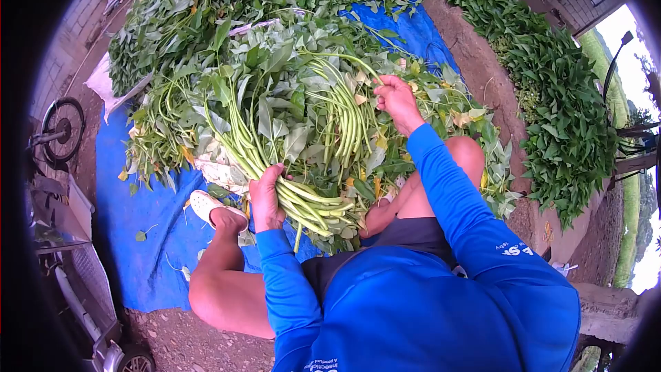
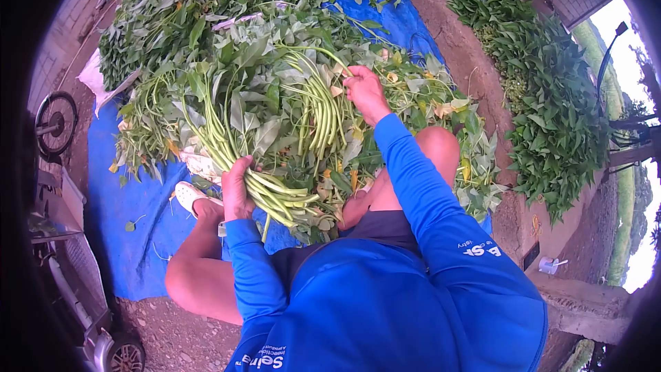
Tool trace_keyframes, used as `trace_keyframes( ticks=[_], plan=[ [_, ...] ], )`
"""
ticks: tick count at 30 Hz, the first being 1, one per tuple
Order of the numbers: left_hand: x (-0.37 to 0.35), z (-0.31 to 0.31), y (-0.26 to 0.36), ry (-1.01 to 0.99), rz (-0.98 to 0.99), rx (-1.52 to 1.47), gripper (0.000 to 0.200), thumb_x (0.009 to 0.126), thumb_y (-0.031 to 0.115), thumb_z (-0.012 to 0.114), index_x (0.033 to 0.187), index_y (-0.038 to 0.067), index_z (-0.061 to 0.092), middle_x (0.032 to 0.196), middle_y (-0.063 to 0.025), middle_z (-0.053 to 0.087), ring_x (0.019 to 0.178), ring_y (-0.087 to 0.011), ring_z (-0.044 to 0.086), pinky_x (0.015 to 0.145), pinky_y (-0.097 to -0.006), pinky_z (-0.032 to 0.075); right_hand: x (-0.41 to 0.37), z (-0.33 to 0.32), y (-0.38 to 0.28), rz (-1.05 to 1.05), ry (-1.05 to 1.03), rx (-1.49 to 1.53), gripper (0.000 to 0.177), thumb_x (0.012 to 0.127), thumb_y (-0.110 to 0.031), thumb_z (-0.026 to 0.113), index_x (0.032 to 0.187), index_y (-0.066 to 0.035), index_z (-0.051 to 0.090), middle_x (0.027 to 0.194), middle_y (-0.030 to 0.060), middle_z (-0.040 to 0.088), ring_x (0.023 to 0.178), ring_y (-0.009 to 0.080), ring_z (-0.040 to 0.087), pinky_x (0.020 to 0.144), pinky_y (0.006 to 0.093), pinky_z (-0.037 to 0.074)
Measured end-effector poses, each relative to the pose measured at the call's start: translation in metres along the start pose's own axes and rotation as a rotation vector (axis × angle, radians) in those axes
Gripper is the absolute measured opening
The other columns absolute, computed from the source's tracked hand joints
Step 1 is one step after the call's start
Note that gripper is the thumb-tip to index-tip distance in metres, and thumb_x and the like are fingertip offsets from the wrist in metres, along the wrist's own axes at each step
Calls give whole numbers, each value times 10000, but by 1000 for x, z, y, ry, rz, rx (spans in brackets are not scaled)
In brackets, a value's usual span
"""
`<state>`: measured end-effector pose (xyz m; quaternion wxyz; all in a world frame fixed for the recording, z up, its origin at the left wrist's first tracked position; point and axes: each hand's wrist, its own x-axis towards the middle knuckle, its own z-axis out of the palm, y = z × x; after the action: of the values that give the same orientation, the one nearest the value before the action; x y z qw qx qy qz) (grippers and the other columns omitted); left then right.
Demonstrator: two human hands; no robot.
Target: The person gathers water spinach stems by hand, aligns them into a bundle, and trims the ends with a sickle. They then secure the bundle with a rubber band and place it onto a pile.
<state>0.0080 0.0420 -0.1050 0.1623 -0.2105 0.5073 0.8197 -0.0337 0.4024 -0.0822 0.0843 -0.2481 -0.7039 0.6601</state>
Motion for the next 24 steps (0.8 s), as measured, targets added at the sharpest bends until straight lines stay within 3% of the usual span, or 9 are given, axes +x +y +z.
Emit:
trace_keyframes(
  ticks=[2, 5, 8, 13, 17, 19, 21, 23, 24],
  plan=[
    [3, 3, -5, -20, -27, 1, 205, 905, 101, 768, 1001, -70, 709, 832, -106, 718, 699, -193, 713, 641, -329, 606, 1, -3, -41, -81, 4, -2, 232, 1066, -167, 635, 1258, -73, 724, 850, -62, 580, 691, 41, 463, 601, 220, 396],
    [10, 3, -21, -55, -67, -9, 208, 875, 76, 763, 1006, -75, 704, 825, -115, 715, 676, -197, 706, 622, -333, 603, -4, -5, -97, -168, 23, 15, 246, 1068, -211, 655, 1249, -65, 733, 848, -67, 563, 709, 47, 482, 620, 225, 404],
    [15, 0, -31, -85, -82, 7, 179, 891, 45, 759, 1012, -71, 696, 849, -111, 723, 682, -194, 711, 613, -326, 617, -18, -7, -140, -245, -85, 224, 291, 1040, -248, 698, 1248, -59, 774, 918, -54, 625, 793, 60, 522, 736, 248, 444],
    [16, 1, -35, -95, -91, 17, 202, 899, 58, 757, 1026, -87, 697, 845, -132, 733, 687, -215, 735, 623, -358, 639, -61, 19, -164, -483, -162, 185, 313, 1048, -237, 695, 1290, -55, 771, 926, -58, 650, 804, 48, 538, 744, 242, 444],
    [20, 3, -43, -93, -85, -32, 164, 874, 32, 753, 994, -67, 699, 810, -104, 718, 670, -194, 710, 618, -336, 610, -100, 63, -112, -400, -199, 217, 323, 1070, -216, 681, 1312, -16, 755, 959, -23, 713, 855, 58, 597, 788, 246, 472],
    [26, 1, -52, -108, -103, -63, 206, 889, 55, 767, 1044, -61, 696, 862, -117, 733, 688, -201, 728, 627, -340, 636, -121, 88, -49, -207, -239, 194, 317, 1075, -216, 688, 1310, -13, 754, 993, 10, 750, 850, 72, 647, 783, 257, 524],
    [29, -5, -60, -137, -164, -106, 230, 904, 89, 773, 1073, -47, 699, 899, -117, 743, 721, -205, 742, 638, -351, 640, -143, 99, 23, -128, -315, -116, 307, 1064, -193, 679, 1256, 35, 751, 909, 29, 751, 781, 101, 661, 736, 278, 551],
    [39, -19, -69, -247, -295, -138, 319, 983, 244, 781, 1176, 7, 689, 1036, -106, 754, 919, -238, 751, 860, -409, 647, -154, 98, 70, 78, -347, -322, 314, 1053, -267, 668, 1179, 0, 774, 833, 74, 737, 721, 125, 651, 699, 329, 538],
    [39, -18, -73, -239, -322, -185, 357, 987, 272, 794, 1208, 11, 690, 1075, -96, 758, 931, -233, 754, 842, -414, 650, -156, 98, 76, 97, -353, -343, 309, 1053, -271, 665, 1173, -8, 776, 836, 76, 741, 712, 120, 644, 693, 331, 534]
  ],
)
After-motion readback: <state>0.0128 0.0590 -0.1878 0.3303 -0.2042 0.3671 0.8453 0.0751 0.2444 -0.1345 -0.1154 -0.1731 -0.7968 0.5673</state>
